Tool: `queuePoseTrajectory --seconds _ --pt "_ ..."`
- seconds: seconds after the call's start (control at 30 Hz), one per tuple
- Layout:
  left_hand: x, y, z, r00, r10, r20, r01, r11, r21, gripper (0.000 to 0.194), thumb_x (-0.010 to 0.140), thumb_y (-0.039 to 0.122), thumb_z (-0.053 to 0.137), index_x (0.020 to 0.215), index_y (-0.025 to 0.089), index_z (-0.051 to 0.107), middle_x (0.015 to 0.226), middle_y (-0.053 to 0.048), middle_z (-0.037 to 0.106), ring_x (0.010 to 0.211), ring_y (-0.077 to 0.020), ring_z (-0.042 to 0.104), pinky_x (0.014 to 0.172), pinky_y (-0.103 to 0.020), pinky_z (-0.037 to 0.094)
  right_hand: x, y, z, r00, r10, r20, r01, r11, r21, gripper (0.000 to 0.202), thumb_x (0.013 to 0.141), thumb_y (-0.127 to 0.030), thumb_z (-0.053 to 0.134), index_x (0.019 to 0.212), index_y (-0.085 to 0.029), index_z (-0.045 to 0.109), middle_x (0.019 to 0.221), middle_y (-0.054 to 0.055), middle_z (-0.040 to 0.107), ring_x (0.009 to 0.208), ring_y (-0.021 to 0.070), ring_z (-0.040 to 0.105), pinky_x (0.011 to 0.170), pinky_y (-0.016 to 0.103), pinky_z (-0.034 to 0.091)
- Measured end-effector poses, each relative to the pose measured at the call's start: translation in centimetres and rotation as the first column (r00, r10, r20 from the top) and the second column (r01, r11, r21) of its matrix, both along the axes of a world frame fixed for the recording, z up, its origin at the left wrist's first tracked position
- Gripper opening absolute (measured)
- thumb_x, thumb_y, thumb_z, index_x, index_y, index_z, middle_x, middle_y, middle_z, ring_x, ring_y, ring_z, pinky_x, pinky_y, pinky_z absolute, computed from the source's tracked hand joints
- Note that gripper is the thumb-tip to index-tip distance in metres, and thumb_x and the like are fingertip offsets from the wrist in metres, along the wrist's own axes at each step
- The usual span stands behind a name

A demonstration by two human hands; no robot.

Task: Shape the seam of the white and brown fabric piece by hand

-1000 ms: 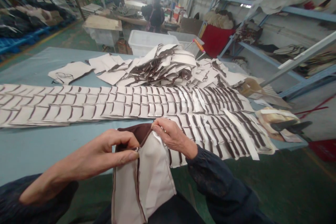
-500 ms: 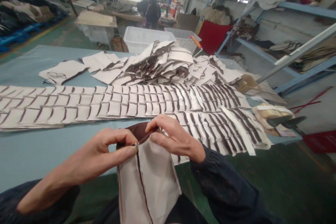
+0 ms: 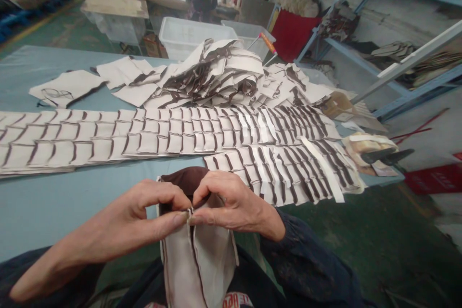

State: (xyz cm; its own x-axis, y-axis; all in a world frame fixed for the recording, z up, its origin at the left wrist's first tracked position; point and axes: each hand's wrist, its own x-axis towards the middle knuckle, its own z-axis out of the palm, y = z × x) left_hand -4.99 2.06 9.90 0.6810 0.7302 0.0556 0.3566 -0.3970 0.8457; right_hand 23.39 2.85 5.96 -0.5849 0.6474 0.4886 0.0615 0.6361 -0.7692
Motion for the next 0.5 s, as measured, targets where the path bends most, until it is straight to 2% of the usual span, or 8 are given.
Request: queuePoseTrajectory --seconds 0.13,0.27,0.4,0.5 --pt "1.0 0.2 0.2 0.999 0.013 0.035 -0.016 0.997 0.077 0.030 0.119 0.030 0.070 0.093 0.025 0.083 0.082 0.007 0.082 0.068 -0.0126 0.067 0.069 -0.025 0.050 0.2 -0.2 -0.1 0.997 -0.019 0.074 0.026 0.995 -0.094 0.042 0.117 -0.062 0.091 0.106 -0.022 0.081 0.093 0.001 0.082 0.083 0.0179 0.072 0.087 0.032 0.057" --pt "1.3 0.6 0.1 0.997 -0.043 0.058 0.036 0.992 0.118 0.027 0.119 0.020 0.067 0.103 0.027 0.087 0.084 0.009 0.083 0.070 -0.0106 0.071 0.070 -0.021 0.050 0.5 -0.4 -0.1 0.996 -0.014 0.084 0.031 0.978 -0.205 0.041 0.118 -0.060 0.091 0.103 -0.023 0.082 0.094 0.001 0.082 0.084 0.0183 0.073 0.089 0.033 0.058" --pt "1.2 0.9 -0.3 0.997 -0.074 0.024 0.071 0.991 0.112 0.028 0.122 0.020 0.064 0.106 0.026 0.086 0.088 0.008 0.084 0.072 -0.0111 0.070 0.071 -0.020 0.050 0.7 -0.5 0.2 0.997 -0.024 0.079 0.045 0.958 -0.284 0.041 0.119 -0.059 0.089 0.101 -0.023 0.081 0.096 0.002 0.084 0.086 0.0185 0.073 0.090 0.033 0.059" --pt "1.6 1.2 0.0 0.998 -0.065 -0.001 0.065 0.991 0.118 0.034 0.121 0.023 0.061 0.093 0.024 0.081 0.079 0.008 0.075 0.066 -0.0109 0.063 0.065 -0.021 0.046 0.8 -0.4 0.5 0.999 -0.012 0.044 0.026 0.944 -0.330 0.043 0.120 -0.060 0.086 0.099 -0.023 0.079 0.097 0.002 0.085 0.086 0.0181 0.074 0.087 0.033 0.060"
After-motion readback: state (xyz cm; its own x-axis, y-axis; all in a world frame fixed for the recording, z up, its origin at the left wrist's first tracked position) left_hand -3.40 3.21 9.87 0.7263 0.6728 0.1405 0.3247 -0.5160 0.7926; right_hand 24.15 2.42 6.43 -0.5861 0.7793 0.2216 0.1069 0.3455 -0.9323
